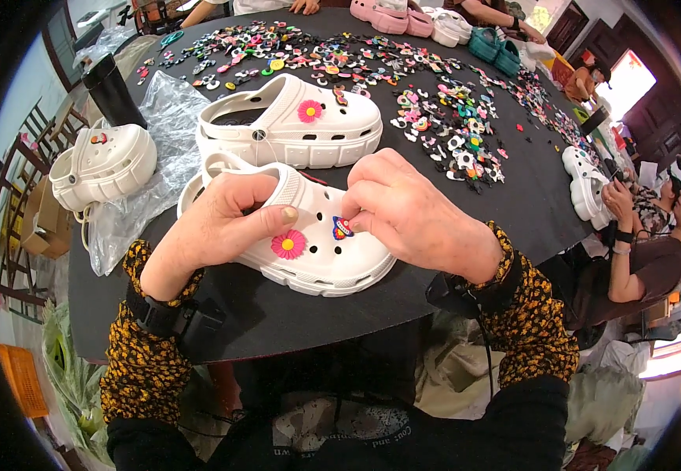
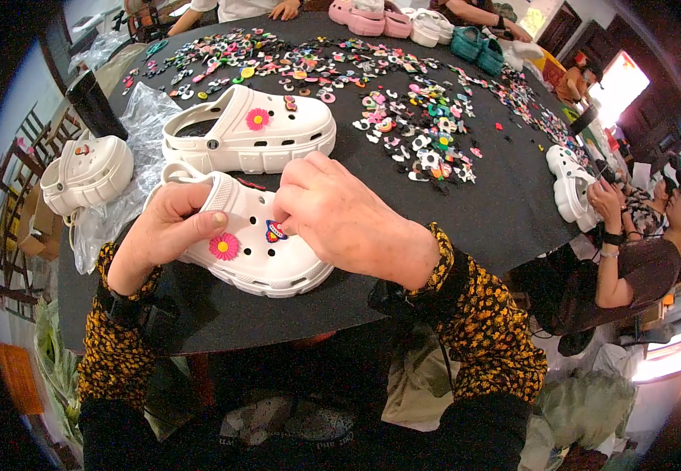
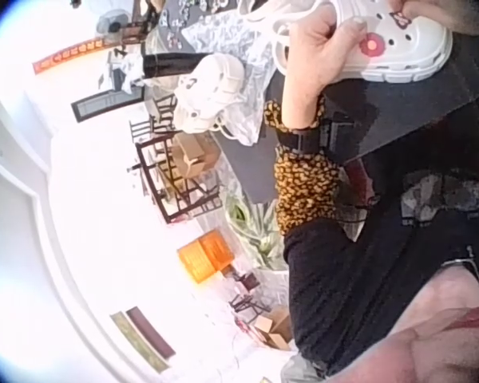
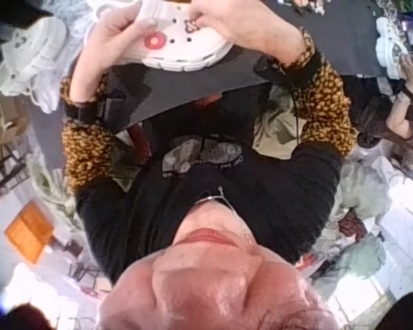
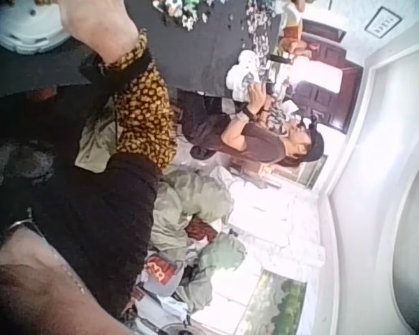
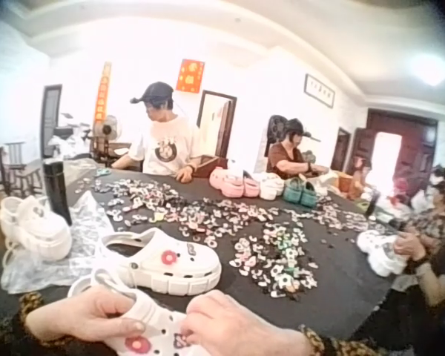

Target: Decorate various pairs of rubber clogs with decorative pins and charms.

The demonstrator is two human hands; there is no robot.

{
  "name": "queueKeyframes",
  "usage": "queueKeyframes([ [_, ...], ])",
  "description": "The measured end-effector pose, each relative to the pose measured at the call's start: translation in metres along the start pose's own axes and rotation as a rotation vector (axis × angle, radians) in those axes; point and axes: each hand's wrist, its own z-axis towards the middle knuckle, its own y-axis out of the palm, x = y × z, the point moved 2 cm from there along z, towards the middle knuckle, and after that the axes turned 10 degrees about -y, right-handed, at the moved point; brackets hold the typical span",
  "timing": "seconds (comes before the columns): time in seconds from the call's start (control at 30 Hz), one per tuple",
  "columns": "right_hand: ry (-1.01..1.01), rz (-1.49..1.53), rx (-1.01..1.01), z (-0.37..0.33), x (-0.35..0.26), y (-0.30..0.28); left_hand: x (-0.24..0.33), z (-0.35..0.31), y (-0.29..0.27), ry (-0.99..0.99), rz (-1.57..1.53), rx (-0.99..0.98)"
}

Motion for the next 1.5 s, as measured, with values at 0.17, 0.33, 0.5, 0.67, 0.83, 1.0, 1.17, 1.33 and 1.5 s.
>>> queueKeyframes([
  [0.17, 0.111, 0.012, 0.011, -0.002, -0.005, 0.001, 0.001, 0.001, 0.002, 0.038, -0.033, 0.007],
  [0.33, 0.203, -0.037, 0.123, -0.007, -0.013, 0.008, 0.002, 0.001, 0.002, 0.043, -0.048, 0.021],
  [0.5, 0.277, -0.048, 0.217, -0.012, -0.02, 0.016, 0.001, 0.001, 0.003, 0.021, -0.078, 0.027],
  [0.67, 0.316, -0.069, 0.295, -0.015, -0.022, 0.024, 0.001, 0.002, 0.003, 0.008, -0.109, 0.008],
  [0.83, 0.258, -0.18, 0.173, -0.012, -0.028, 0.013, -0.001, 0.002, 0.004, 0.002, -0.164, -0.004],
  [1.0, 0.114, -0.232, 0.042, -0.001, -0.027, 0.0, -0.001, 0.0, 0.001, 0.011, -0.124, -0.011],
  [1.17, -0.015, -0.194, 0.03, -0.001, -0.018, 0.004, -0.003, 0.001, 0.002, 0.037, -0.096, -0.001],
  [1.33, -0.076, -0.109, 0.076, -0.003, -0.014, 0.007, -0.006, 0.003, 0.001, 0.03, -0.06, -0.001],
  [1.5, 0.013, -0.086, 0.113, -0.005, -0.013, 0.013, -0.001, 0.002, 0.003, 0.047, -0.06, 0.036],
])
